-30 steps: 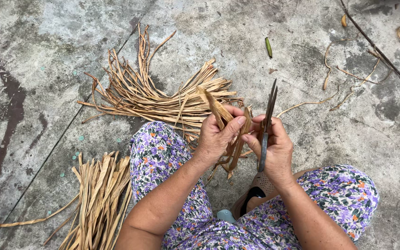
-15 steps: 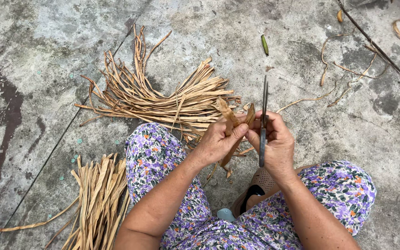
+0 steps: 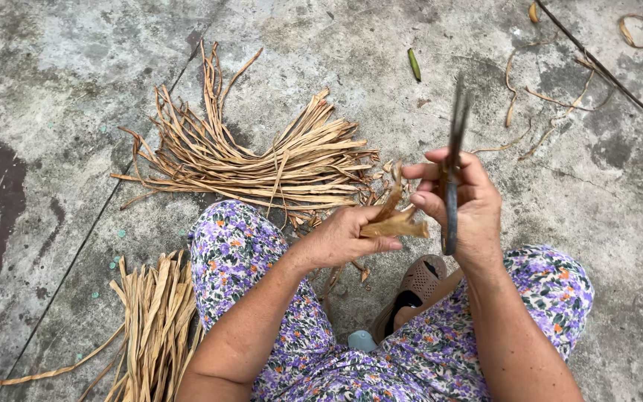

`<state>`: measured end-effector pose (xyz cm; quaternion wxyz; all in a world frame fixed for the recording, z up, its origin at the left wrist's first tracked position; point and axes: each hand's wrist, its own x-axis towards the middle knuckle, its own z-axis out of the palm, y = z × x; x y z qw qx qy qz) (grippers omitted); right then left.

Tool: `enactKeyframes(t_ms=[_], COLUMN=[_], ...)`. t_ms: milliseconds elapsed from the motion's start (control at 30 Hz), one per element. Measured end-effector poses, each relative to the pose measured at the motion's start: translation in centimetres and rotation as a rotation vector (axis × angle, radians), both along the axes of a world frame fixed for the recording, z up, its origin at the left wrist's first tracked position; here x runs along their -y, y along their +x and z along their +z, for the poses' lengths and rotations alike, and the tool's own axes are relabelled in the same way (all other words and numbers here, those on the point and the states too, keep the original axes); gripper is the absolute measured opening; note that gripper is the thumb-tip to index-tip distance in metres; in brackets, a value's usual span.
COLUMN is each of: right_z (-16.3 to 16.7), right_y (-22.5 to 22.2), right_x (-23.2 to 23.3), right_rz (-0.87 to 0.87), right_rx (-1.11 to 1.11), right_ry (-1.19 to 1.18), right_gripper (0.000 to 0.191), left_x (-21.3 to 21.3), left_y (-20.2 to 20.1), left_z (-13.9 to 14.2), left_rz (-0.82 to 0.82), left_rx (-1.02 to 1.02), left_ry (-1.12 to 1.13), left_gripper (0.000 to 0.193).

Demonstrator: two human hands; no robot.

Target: The person sits on a concrete floor and cuts dried palm-like leaves into strips using scissors. They hold bundles of leaves in one hand, trim off sections with the shears, and place the cut strips into piles on the ground beside them.

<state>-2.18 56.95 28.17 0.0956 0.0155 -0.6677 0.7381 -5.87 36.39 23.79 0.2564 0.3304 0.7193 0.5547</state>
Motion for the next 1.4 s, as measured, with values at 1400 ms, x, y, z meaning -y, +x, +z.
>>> enactKeyframes(t_ms=[1400], right_z=[-3.3], right_y=[1.2], right_x=[-0.3], right_rz=[0.114], right_rx=[0.543], right_ry=[0.208], right_gripper=[0.050], left_x=[2.4], left_y=[-2.5], left_z=[-2.2], left_rz=[0.445], left_rx=[0.306], left_ry=[0.315], left_gripper=[0.029])
